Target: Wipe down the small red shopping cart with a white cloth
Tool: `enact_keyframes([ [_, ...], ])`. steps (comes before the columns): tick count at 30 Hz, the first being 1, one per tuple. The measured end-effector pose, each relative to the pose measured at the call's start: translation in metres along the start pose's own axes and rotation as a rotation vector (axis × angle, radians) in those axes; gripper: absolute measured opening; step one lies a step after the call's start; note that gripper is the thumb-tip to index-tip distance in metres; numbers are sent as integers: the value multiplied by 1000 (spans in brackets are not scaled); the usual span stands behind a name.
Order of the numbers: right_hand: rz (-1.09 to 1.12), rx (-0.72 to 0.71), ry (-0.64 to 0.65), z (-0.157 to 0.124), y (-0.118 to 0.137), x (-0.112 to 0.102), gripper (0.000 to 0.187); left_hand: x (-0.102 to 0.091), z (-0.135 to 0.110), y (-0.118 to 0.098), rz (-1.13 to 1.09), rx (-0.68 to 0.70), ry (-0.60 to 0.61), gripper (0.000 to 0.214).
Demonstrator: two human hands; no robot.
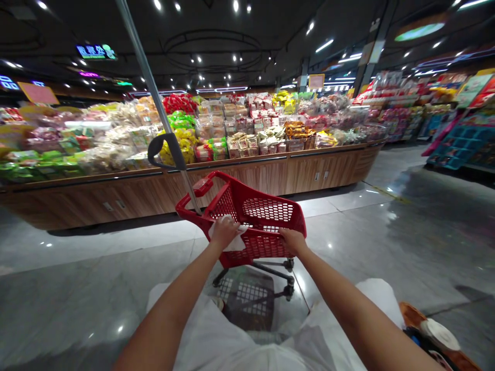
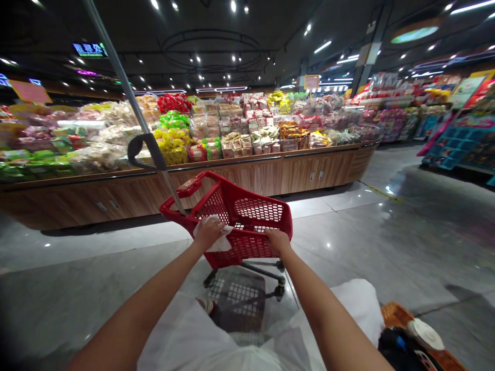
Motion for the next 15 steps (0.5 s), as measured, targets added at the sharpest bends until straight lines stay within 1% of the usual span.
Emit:
enact_keyframes([
  [2,9,-7,1,-1,-2,0,26,2,5,-25,-31,23,8,14],
  [3,14,-21,3,-1,-4,0,27,3,7,-31,-45,53,11,14],
  [4,18,-39,6,-2,-6,-1,27,4,8,-32,-58,97,14,17],
  [5,22,-58,11,-2,-9,-1,27,5,8,-30,-69,154,14,22],
  [7,25,-84,23,-3,-17,-2,26,6,5,-13,-86,295,10,34],
  [9,27,-110,26,-3,-27,-5,24,6,-2,14,-92,398,-5,41],
  [13,-31,-158,21,2,-51,-12,22,-7,-28,72,-101,494,-100,42],
  [15,-85,-140,3,5,-66,-16,24,-15,-44,96,-102,547,-148,42],
])
Point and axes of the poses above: each hand's wrist, its own z-axis towards the middle knuckle, its own x-axis out of the palm, y = z × x, the point moved 4 cm from there along z, towards the middle knuckle, and after that the axes turned 13 degrees about z, right-handed, at the moved point
